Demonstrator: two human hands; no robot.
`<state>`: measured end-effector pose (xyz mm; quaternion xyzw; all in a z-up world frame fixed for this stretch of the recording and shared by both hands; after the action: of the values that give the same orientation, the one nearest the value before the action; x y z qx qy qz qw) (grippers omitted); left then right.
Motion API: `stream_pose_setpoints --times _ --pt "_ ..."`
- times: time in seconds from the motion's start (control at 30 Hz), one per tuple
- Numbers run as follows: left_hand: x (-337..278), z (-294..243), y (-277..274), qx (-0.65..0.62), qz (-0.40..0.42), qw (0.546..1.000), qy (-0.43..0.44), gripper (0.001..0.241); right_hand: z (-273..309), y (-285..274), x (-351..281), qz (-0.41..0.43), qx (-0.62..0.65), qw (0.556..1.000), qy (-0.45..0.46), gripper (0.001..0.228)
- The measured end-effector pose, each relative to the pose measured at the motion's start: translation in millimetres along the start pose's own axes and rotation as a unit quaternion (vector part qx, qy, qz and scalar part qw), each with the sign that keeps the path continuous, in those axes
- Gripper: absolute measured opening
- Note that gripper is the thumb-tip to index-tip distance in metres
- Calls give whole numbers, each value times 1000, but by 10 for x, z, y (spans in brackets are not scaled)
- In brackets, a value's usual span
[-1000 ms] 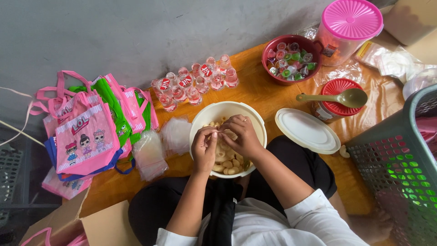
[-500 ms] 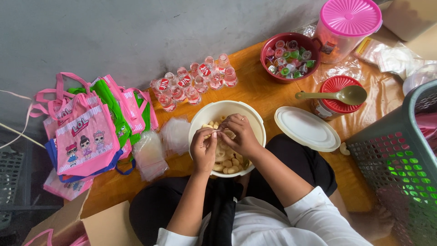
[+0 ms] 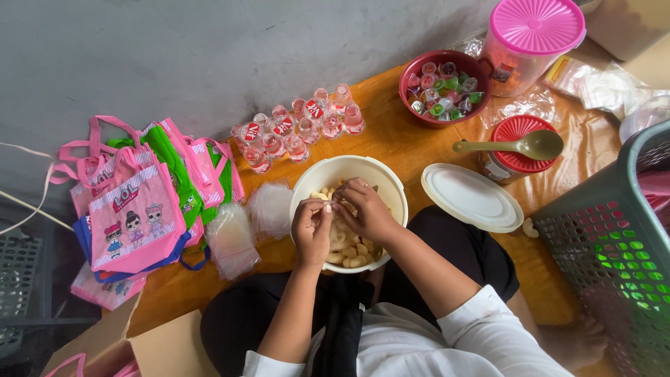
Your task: The person is packing snacks from a large bowl into individual plastic bags using a scoop and organizing them for distribution.
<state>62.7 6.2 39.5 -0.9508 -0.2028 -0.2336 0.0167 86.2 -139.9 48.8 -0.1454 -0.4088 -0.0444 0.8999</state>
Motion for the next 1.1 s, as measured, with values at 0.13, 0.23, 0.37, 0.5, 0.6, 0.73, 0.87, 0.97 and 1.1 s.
stream_pose_setpoints --times 0.13,0.23,0.37,0.5,0.6,0.73,0.87,0.97,1.1 --pt "-8 26 -33 -12 8 1000 -14 8 41 -22 55 23 63 997 32 5" --pt "9 -85 -38 -35 8 999 -40 10 41 -27 94 28 79 996 25 5" --pt "45 -185 -86 -27 -1 998 -63 10 111 -32 149 45 46 998 -9 11" --pt "12 -107 -193 -24 -29 995 -90 11 203 -50 207 62 22 997 -34 10" --pt "18 -120 -262 -36 -60 986 -153 10 145 -31 160 72 7 997 -35 11" --pt "73 -227 -331 -41 -80 979 -181 8 119 13 109 93 -7 995 -28 9" --pt "81 -73 -513 -50 -110 974 -190 7 45 37 49 96 -12 995 -16 11" --pt "49 13 -614 -59 -137 969 -195 7 -61 56 -44 84 -11 996 -4 17" --pt "130 -336 -609 -92 -182 954 -221 8 -256 7 -63 60 9 997 57 17"
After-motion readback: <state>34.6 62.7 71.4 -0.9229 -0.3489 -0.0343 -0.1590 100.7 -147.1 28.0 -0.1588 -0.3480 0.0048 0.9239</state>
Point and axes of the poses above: each hand's wrist, its own x-axis towards the middle knuckle, its own y-axis out of the palm, z = x × y, the point moved 8 cm from there along x, towards the middle knuckle, and after that the axes turned 12 degrees about -z, right-handed, at the moved point
